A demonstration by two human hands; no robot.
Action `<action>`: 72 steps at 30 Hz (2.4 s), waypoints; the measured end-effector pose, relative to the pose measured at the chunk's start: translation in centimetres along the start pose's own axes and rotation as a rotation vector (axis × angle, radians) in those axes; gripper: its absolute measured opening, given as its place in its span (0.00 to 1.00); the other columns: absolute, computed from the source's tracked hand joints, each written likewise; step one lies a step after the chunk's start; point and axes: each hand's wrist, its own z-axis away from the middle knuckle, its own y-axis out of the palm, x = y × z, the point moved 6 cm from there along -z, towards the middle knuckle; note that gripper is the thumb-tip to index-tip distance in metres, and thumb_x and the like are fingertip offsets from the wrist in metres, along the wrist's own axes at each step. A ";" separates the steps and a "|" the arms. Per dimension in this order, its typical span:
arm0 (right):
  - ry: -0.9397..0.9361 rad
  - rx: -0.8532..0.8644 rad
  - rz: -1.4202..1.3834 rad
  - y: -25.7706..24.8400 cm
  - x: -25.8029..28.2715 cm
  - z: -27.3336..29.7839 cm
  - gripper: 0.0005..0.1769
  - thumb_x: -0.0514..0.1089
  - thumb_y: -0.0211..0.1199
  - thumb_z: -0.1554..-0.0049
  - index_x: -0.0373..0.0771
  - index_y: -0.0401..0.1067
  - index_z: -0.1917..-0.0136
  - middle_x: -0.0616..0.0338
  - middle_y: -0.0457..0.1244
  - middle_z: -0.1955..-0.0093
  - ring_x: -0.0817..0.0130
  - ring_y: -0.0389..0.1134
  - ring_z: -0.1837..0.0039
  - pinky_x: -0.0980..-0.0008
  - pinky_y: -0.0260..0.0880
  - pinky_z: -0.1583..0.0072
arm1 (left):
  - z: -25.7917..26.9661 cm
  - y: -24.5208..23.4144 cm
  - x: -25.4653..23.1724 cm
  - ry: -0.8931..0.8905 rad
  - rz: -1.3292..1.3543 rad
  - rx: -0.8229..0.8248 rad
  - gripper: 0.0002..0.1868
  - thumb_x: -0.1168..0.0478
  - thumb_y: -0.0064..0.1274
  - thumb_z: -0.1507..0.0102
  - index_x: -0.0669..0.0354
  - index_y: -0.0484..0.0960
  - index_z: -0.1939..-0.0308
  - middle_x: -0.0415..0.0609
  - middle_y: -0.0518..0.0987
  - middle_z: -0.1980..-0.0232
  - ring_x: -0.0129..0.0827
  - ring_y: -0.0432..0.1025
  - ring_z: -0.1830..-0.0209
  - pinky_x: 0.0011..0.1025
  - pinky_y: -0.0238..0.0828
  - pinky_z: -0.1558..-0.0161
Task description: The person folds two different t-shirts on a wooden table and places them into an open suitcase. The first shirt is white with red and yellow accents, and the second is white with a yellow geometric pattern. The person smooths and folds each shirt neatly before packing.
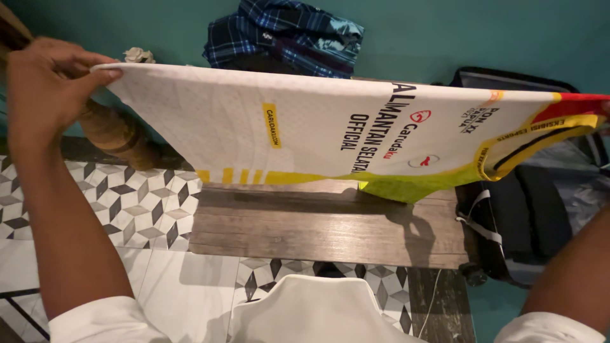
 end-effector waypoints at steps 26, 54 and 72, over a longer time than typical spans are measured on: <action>-0.015 -0.305 -0.575 2.1 -0.2 6.2 0.08 0.38 0.60 0.24 0.38 0.65 0.34 0.49 0.68 0.42 0.59 0.73 0.46 0.63 0.75 0.49 | 3.9 5.1 3.3 -0.148 0.398 -0.213 0.09 0.76 0.56 0.33 0.67 0.79 0.49 0.54 0.85 0.47 0.33 0.82 0.48 0.29 0.81 0.44; 0.629 -0.298 0.394 11.4 -16.7 38.9 0.11 0.27 0.59 0.47 0.32 0.80 0.54 0.54 0.70 0.58 0.63 0.73 0.56 0.59 0.76 0.51 | 36.8 25.2 17.0 -0.354 -0.251 0.408 0.15 0.66 0.57 0.38 0.54 0.85 0.47 0.54 0.85 0.55 0.51 0.79 0.63 0.43 0.75 0.60; -0.035 0.637 0.604 37.4 0.4 43.2 0.35 0.58 0.50 0.34 0.42 0.55 0.19 0.39 0.41 0.15 0.42 0.41 0.15 0.32 0.34 0.22 | 35.7 38.9 4.4 -0.021 -0.278 0.475 0.40 0.39 0.51 0.36 0.46 0.63 0.22 0.62 0.51 0.18 0.52 0.44 0.17 0.63 0.34 0.25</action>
